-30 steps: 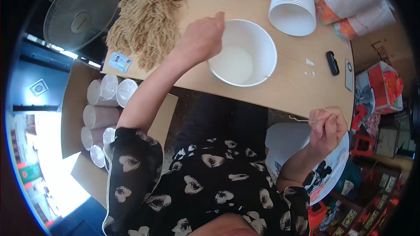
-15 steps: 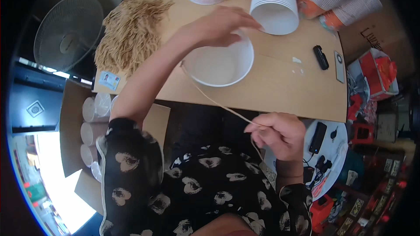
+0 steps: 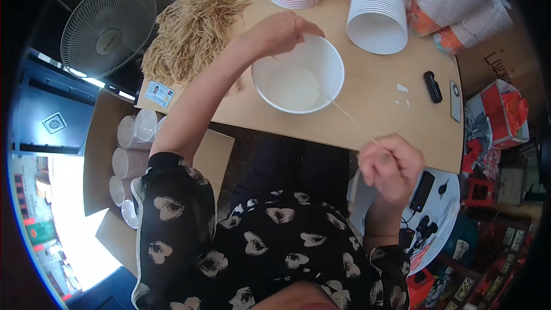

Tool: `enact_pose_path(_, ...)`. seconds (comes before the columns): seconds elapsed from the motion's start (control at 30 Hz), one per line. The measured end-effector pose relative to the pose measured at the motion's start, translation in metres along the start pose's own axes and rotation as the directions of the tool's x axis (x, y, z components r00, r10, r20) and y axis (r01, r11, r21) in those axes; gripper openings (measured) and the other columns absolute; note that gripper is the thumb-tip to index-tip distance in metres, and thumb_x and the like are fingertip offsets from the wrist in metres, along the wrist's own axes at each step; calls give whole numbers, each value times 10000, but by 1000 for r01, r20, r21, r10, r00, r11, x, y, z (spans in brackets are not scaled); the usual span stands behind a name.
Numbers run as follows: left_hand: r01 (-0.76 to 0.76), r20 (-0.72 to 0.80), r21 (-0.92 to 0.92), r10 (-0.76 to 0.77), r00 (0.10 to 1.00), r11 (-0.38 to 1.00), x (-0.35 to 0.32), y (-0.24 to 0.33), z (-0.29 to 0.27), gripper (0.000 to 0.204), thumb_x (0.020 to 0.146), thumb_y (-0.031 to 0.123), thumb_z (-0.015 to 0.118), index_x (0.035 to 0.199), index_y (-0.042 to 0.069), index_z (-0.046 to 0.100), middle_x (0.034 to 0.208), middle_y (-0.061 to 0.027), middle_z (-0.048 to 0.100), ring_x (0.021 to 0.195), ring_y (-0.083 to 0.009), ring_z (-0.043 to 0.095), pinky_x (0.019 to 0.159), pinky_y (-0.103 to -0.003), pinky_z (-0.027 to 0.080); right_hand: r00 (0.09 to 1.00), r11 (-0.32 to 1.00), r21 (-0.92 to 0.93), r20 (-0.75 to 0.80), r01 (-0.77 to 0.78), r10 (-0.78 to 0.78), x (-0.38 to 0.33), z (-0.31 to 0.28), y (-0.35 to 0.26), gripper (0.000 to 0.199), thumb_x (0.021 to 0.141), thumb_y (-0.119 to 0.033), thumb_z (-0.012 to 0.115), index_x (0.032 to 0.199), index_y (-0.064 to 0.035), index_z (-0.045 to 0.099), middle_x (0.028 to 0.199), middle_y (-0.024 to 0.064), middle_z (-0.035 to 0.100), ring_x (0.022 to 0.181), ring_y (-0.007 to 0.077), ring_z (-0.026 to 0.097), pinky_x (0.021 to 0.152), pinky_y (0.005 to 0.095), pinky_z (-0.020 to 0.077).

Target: Attaching thin strings or wire handles to decorative paper cups.

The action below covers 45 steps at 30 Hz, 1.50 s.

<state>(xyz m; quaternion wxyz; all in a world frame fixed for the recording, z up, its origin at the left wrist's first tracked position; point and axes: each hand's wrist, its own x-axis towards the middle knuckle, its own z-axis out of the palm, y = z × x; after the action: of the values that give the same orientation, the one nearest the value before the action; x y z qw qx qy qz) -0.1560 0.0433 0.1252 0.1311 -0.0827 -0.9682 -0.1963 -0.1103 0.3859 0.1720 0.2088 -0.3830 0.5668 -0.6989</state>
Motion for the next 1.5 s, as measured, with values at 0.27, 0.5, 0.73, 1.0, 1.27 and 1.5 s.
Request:
enact_pose_path(0.27,-79,-189,-472,-13,982,878,-65,149,-32,372,881,183,759,1213,35,682,1057,-86,726,845,-145,693,689,-296,563,961,970,-75,135,-232,240,-3,8,31,192,1034,-72,497,1020,59,636,675,17,556,594,65,495,551,209,400)
enact_pose_path(0.5,-67,-151,-484,-8,989,873,-132,172,-8,243,815,48,786,1053,27,742,883,-83,724,776,-184,694,655,-287,536,944,952,-137,148,-275,294,-17,1,37,241,1042,-160,540,997,39,669,691,0,587,590,43,501,538,189,396)
enact_pose_path(0.73,63,-190,-485,-175,966,872,-143,154,8,68,856,10,747,920,-3,730,802,-73,680,711,-151,660,626,-283,515,944,943,-61,-59,-328,325,-37,-28,62,227,1022,-148,569,993,41,691,709,41,626,544,47,468,495,181,355)
enact_pose_path(1.0,39,-185,-549,-167,969,835,-140,178,20,431,796,-16,782,1195,11,622,1352,-186,546,1093,-314,668,766,-338,640,922,915,-144,33,-376,385,-27,-18,69,183,969,-115,621,917,31,718,696,26,642,598,53,552,531,185,389)
enact_pose_path(1.27,172,87,-917,-241,967,361,-143,170,55,265,885,16,742,1103,-78,626,968,-104,732,901,-152,729,804,-281,608,863,897,-99,244,-431,442,-9,-7,61,225,990,-134,628,831,11,692,629,-22,586,584,18,506,529,197,372)
enact_pose_path(1.5,217,-32,-788,-390,920,576,-165,152,38,101,887,-19,720,983,-45,737,899,-105,729,821,-129,699,721,-249,560,875,817,-523,482,244,47,37,-6,64,214,818,-6,738,1026,9,691,1006,117,675,927,253,648,790,334,511)
